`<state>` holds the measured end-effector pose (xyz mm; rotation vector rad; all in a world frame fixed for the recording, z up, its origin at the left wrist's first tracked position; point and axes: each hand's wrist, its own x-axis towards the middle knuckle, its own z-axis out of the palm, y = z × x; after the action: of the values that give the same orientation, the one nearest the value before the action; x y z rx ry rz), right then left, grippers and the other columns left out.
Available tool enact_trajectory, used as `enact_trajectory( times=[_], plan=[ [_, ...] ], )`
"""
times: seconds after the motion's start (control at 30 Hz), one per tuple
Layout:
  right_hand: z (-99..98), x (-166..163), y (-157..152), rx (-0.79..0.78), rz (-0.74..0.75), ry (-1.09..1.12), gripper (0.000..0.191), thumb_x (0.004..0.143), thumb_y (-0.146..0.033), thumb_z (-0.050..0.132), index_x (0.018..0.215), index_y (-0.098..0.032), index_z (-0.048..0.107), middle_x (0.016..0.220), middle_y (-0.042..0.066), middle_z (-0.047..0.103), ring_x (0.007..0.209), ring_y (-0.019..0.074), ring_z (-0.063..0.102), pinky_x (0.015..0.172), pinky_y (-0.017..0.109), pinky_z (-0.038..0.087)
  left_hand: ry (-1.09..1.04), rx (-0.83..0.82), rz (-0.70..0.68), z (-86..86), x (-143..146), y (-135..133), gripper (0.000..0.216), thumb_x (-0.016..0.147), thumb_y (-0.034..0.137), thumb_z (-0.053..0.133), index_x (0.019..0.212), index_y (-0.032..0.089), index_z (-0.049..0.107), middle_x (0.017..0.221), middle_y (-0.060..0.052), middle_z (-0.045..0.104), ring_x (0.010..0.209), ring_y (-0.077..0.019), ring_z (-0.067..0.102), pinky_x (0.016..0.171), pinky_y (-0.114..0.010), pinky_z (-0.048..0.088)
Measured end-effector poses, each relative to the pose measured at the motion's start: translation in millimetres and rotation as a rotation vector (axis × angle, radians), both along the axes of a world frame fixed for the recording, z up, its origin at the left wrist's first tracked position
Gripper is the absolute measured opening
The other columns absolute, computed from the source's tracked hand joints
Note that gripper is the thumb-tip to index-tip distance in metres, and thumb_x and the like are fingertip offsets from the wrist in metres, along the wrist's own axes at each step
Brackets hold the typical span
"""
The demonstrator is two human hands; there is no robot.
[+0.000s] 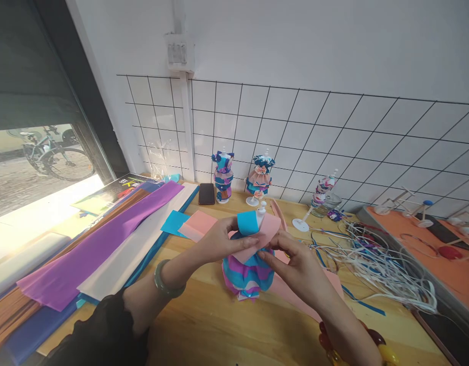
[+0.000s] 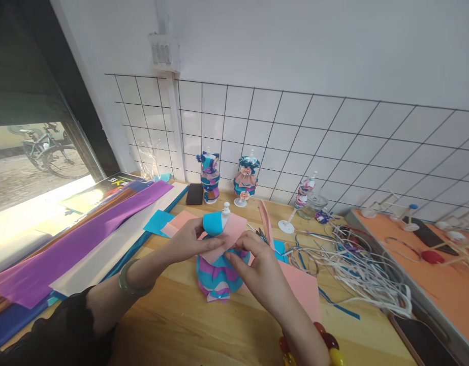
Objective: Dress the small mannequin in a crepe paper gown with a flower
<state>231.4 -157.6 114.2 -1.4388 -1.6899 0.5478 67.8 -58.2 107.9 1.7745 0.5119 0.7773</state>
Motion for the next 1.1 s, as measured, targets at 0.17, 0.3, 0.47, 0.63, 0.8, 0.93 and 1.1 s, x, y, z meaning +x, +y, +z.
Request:
enact_trajectory(
  times=[0.17,0.3,0.47,0.63,0.8,0.93,1.1],
  plan=[
    [1.1,1,1,-0.005,0.005,0.001,0.016,0.085,-0.030,0.054,0.072,-0.020,0.054,0.079,0.003,0.055,0.081,0.0188,0.054,0.072,0.032,0.045,0.003,0.002,-0.010,1.1,0,-1,0.034,0.071,0.039,0.068,0.093,0.013,0.065,0.091,-0.006,0.067,0.087,-0.0185,0.060,0.075,-0.027,0.047],
    [3.7,5,1,-0.032,0.051,0.029,0.015,0.086,-0.031,0.051,0.079,-0.021,0.059,0.083,0.003,0.059,0.083,0.0190,0.056,0.074,0.032,0.045,-0.009,0.009,-0.027,1.7,0,0,0.034,0.072,0.039,0.067,0.094,0.013,0.065,0.093,-0.006,0.067,0.088,-0.0189,0.060,0.076,-0.028,0.047],
    [6.1,8,-1,-0.086,0.047,0.037,0.016,0.087,-0.032,0.051,0.089,-0.022,0.062,0.089,0.003,0.062,0.087,0.0195,0.056,0.077,0.033,0.045,-0.004,0.029,-0.025,1.4,0,0,0.033,0.072,0.036,0.067,0.095,0.012,0.064,0.092,-0.007,0.066,0.087,-0.0185,0.059,0.073,-0.027,0.046],
    [6.6,12,1,-0.077,0.054,-0.009,0.016,0.086,-0.033,0.052,0.083,-0.020,0.063,0.088,0.004,0.063,0.085,0.0192,0.057,0.075,0.032,0.046,0.041,0.077,0.009,-1.3,-1,2,0.031,0.072,0.037,0.067,0.090,0.012,0.064,0.085,-0.005,0.065,0.081,-0.0172,0.058,0.069,-0.027,0.045],
    [5.0,19,3,-0.113,0.093,0.017,0.017,0.085,-0.033,0.053,0.079,-0.020,0.061,0.084,0.004,0.064,0.081,0.0187,0.059,0.073,0.031,0.047,0.033,0.057,-0.027,-3.8,-2,4,0.033,0.074,0.038,0.066,0.096,0.013,0.063,0.091,-0.005,0.065,0.085,-0.0175,0.058,0.074,-0.028,0.046],
    [4.5,20,4,-0.099,0.092,0.015,0.016,0.084,-0.033,0.054,0.080,-0.020,0.062,0.085,0.004,0.065,0.083,0.0194,0.060,0.074,0.032,0.048,0.027,0.032,-0.034,-3.0,-2,3,0.034,0.073,0.037,0.066,0.098,0.014,0.064,0.095,-0.006,0.066,0.089,-0.0184,0.058,0.077,-0.028,0.046],
    [6.6,17,4,-0.052,0.101,-0.018,0.016,0.084,-0.031,0.053,0.077,-0.021,0.062,0.087,0.004,0.065,0.085,0.0199,0.060,0.075,0.032,0.047,0.008,0.025,-0.044,-1.5,-2,2,0.034,0.074,0.037,0.066,0.100,0.014,0.064,0.096,-0.006,0.066,0.089,-0.0177,0.059,0.078,-0.028,0.046]
  ],
)
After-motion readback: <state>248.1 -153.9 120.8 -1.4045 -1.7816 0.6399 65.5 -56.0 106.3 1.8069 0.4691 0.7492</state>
